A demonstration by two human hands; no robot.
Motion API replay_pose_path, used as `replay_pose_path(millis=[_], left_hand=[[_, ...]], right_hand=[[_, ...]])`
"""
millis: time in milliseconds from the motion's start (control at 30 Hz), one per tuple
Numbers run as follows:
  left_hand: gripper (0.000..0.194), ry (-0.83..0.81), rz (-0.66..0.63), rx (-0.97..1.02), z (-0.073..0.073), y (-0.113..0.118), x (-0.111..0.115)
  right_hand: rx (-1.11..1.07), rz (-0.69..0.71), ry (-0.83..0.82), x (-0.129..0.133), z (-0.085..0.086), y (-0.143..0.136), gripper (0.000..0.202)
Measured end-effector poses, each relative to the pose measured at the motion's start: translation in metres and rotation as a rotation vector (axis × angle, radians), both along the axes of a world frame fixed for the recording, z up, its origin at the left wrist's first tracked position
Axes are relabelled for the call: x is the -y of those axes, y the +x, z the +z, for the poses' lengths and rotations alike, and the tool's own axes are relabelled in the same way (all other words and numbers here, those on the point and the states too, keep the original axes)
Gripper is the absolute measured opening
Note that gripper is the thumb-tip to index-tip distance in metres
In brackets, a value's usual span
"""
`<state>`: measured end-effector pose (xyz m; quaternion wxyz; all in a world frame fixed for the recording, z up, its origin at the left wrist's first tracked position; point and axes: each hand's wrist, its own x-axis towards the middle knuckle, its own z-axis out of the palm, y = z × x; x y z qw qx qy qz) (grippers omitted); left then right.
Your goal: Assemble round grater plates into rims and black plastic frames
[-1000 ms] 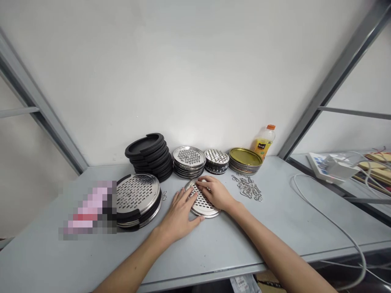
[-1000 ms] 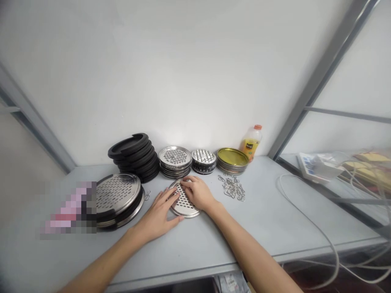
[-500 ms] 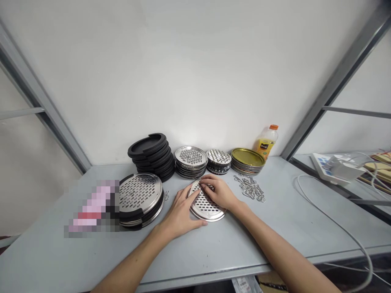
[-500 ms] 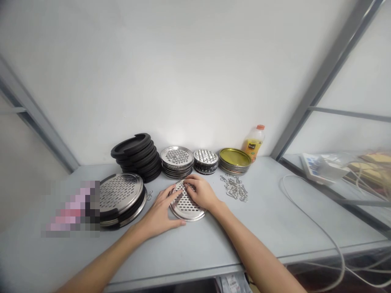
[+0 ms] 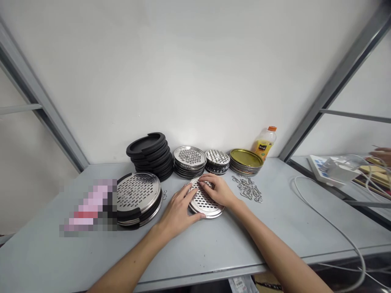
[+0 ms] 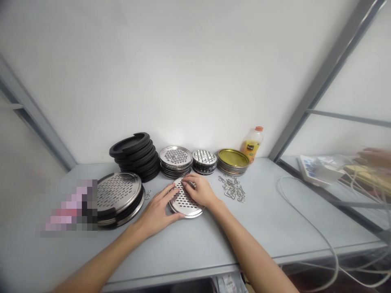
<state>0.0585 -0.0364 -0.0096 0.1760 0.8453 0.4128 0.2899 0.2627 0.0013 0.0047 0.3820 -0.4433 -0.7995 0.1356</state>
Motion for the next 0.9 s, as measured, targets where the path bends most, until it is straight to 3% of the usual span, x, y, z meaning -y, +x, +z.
replay_pose_path(millis=[300,567,900], left_hand=[[0.075,-0.051,-0.004,-0.119,-0.008,0.001,-0.002],[0.078,-0.05,-0.029,-0.179,-0.001,-0.002,0.0],[0.075,-0.022,-0.045,-0.175,-0.003,-0.002,-0.003]], right_hand=[[0.09,0.031,-0.021,-0.006,-0.008,-0.001,0.023],[0.165,0.066,0.032,-0.002,-0.009,-0.002,0.024],[0.086,0.036,-0.016,-0.006,-0.011,0.0,0.024]])
